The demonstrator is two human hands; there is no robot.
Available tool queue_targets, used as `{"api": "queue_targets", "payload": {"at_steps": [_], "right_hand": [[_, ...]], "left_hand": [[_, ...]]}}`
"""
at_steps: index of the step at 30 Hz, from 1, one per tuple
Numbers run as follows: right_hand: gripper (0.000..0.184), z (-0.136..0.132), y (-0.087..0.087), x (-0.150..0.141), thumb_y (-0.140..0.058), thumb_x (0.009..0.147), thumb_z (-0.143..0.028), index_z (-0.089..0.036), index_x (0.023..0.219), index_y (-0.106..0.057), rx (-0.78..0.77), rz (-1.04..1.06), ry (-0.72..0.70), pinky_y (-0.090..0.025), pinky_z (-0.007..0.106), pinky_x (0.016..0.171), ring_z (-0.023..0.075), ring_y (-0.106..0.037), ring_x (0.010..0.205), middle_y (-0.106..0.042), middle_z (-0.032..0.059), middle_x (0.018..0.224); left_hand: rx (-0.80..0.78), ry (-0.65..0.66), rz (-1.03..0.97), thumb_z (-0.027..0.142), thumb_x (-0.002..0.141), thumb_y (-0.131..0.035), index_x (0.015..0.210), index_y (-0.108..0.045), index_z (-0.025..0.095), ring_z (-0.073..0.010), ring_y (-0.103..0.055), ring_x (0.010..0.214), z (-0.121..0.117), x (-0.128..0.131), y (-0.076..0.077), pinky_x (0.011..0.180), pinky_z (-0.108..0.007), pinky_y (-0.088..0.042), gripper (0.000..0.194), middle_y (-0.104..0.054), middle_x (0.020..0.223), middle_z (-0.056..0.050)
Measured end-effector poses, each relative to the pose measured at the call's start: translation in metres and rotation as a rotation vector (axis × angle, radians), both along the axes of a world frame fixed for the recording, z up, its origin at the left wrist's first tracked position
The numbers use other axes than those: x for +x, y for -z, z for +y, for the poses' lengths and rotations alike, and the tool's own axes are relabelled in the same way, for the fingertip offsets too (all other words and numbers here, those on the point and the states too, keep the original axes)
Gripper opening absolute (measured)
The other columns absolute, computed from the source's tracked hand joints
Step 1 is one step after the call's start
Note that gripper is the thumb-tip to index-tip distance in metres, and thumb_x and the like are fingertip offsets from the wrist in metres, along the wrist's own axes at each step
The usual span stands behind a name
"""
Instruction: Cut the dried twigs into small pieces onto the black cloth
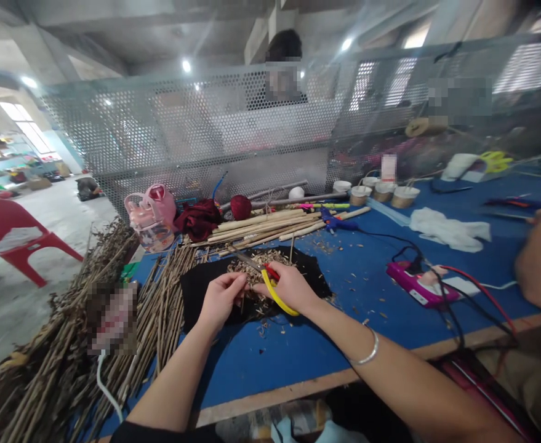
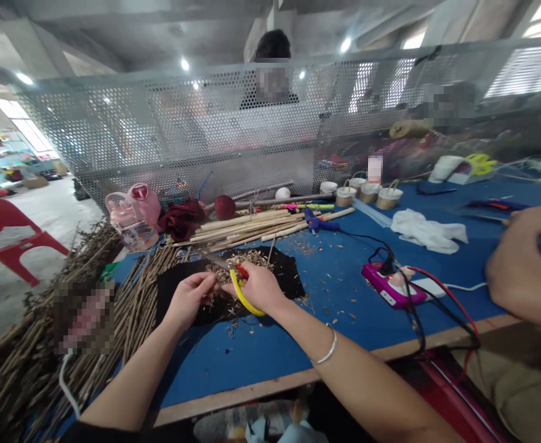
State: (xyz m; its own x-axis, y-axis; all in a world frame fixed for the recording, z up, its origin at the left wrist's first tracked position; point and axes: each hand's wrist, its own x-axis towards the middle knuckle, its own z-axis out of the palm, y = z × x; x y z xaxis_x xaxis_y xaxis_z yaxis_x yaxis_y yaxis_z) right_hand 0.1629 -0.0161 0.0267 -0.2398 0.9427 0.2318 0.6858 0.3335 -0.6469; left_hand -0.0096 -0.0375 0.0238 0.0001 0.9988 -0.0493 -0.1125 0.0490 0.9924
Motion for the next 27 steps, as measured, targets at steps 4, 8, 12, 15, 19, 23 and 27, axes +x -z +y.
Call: {"api": "queue_targets", "payload": {"at_steps": [4,8,12,15,19,23,27], "right_hand": [[0.026,-0.001,-0.001,-0.007,-0.061,0.067,-0.041,-0.019,0.069,-0.047,-0.109,0.295,-0.135,-0.037,0.021,0.053,0.0103,-0.049,0.056,-0.055,-0.0031,0.063],[0.024,-0.005,-0.003,-0.012,-0.062,0.066,-0.034,-0.019,0.068,-0.044,-0.179,0.422,-0.172,-0.04,0.022,0.054,0.0103,-0.05,0.056,-0.055,-0.0036,0.063],[0.019,-0.005,0.0,-0.011,-0.061,0.065,-0.027,-0.019,0.068,-0.044,-0.171,0.43,-0.207,-0.041,0.022,0.056,0.01,-0.049,0.056,-0.054,-0.0041,0.062],[0.017,-0.004,0.003,-0.011,-0.059,0.064,-0.025,-0.019,0.068,-0.044,-0.163,0.445,-0.216,-0.04,0.022,0.056,0.0099,-0.049,0.056,-0.052,-0.0045,0.062],[0.021,-0.005,0.0,-0.015,-0.06,0.062,-0.028,-0.019,0.07,-0.043,-0.198,0.509,-0.14,-0.041,0.022,0.055,0.0102,-0.048,0.056,-0.05,-0.0049,0.061],[0.026,-0.005,-0.002,-0.019,-0.063,0.062,-0.033,-0.019,0.069,-0.042,-0.226,0.531,-0.113,-0.04,0.022,0.055,0.0099,-0.046,0.057,-0.048,-0.005,0.061],[0.027,-0.004,0.003,-0.014,-0.061,0.068,-0.038,-0.019,0.072,-0.043,-0.204,0.447,-0.148,-0.036,0.021,0.052,0.0088,-0.042,0.056,-0.045,-0.005,0.063]], "left_hand": [[-0.027,0.015,-0.069,0.044,0.063,-0.069,0.078,-0.064,0.013,-0.0087,-0.054,0.056,-0.003,0.006,0.001,0.047,-0.017,-0.041,0.035,-0.063,0.07,-0.003],[-0.039,0.015,-0.138,0.042,0.062,-0.07,0.077,-0.064,0.013,-0.0084,-0.055,0.058,-0.004,0.01,0.002,0.047,-0.016,-0.042,0.034,-0.062,0.07,-0.002],[-0.042,-0.039,-0.215,0.041,0.063,-0.07,0.079,-0.063,0.014,-0.0085,-0.056,0.06,-0.003,0.009,0.001,0.047,-0.016,-0.042,0.032,-0.062,0.071,-0.002],[-0.041,-0.067,-0.239,0.041,0.064,-0.069,0.084,-0.063,0.015,-0.0085,-0.056,0.062,-0.003,0.008,0.0,0.047,-0.015,-0.041,0.034,-0.062,0.077,-0.002],[-0.032,0.004,-0.141,0.041,0.066,-0.068,0.099,-0.063,0.016,-0.0044,-0.046,0.051,-0.005,0.01,0.003,0.039,-0.014,-0.032,0.042,-0.06,0.076,-0.001],[-0.056,0.089,-0.044,0.043,0.065,-0.068,0.088,-0.068,0.011,-0.0033,-0.037,0.045,-0.006,0.013,0.007,0.039,-0.016,-0.028,0.039,-0.055,0.062,0.0],[-0.033,0.021,-0.055,0.044,0.065,-0.068,0.081,-0.068,0.013,-0.0047,-0.042,0.048,-0.005,0.01,0.004,0.042,-0.016,-0.031,0.035,-0.058,0.065,-0.001]]}}
